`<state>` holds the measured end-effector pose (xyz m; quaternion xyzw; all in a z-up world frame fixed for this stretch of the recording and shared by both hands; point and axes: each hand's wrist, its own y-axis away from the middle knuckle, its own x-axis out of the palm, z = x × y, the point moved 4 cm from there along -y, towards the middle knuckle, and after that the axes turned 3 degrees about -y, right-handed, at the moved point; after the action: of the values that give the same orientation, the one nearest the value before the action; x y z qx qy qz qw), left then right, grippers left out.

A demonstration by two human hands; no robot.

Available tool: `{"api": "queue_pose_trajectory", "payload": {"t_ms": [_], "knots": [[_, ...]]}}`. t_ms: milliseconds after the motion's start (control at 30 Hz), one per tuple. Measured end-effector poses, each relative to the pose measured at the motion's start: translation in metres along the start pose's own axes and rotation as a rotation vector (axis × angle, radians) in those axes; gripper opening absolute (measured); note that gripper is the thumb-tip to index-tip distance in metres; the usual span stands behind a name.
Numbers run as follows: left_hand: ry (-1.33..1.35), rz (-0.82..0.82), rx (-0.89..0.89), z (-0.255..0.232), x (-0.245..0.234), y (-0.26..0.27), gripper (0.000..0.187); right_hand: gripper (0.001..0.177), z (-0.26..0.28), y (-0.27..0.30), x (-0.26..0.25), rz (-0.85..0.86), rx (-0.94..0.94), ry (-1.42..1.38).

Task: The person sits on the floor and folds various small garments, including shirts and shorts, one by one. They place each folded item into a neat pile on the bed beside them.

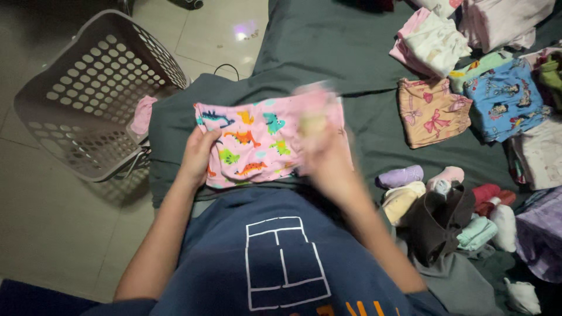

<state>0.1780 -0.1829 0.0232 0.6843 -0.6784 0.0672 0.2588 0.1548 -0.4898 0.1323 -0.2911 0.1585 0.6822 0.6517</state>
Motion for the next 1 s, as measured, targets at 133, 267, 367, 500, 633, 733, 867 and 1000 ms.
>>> {"api": "queue_pose_trajectory", "payload": {"t_ms": [133,267,367,500,633,733,867,1000], "knots": [[0.122,-0.010,-0.114,-0.007,0.007,0.006,0.020,0.066,0.010,-0.005,0.025,0.110,0.040,0.437],[0.169,-0.036,-0.146,-0.028,0.013,0.011,0.018,0.064,0.003,-0.020,0.036,0.233,-0.221,0.525],[0.072,0.075,-0.154,-0.029,0.056,-0.005,0.021,0.069,-0.008,-0.024,0.043,0.197,-0.151,0.439],[-0.715,0.267,0.320,0.012,0.174,-0.051,0.021,0.041,-0.024,0.013,0.031,0.439,0.050,0.378],[-0.683,0.603,-0.381,0.089,0.249,-0.056,0.040,0.052,-0.022,0.052,-0.040,0.701,0.241,0.144],[-0.590,0.738,-0.322,0.092,0.245,-0.031,0.046,0.046,-0.022,0.062,-0.095,0.595,0.500,0.199],[-0.747,0.371,0.369,0.038,0.179,-0.010,0.039,0.046,0.001,0.019,-0.104,-0.076,-0.019,0.240],[-0.740,0.020,0.096,0.035,0.123,-0.026,0.056,0.065,-0.013,-0.029,-0.002,0.036,-0.127,0.399]]}}
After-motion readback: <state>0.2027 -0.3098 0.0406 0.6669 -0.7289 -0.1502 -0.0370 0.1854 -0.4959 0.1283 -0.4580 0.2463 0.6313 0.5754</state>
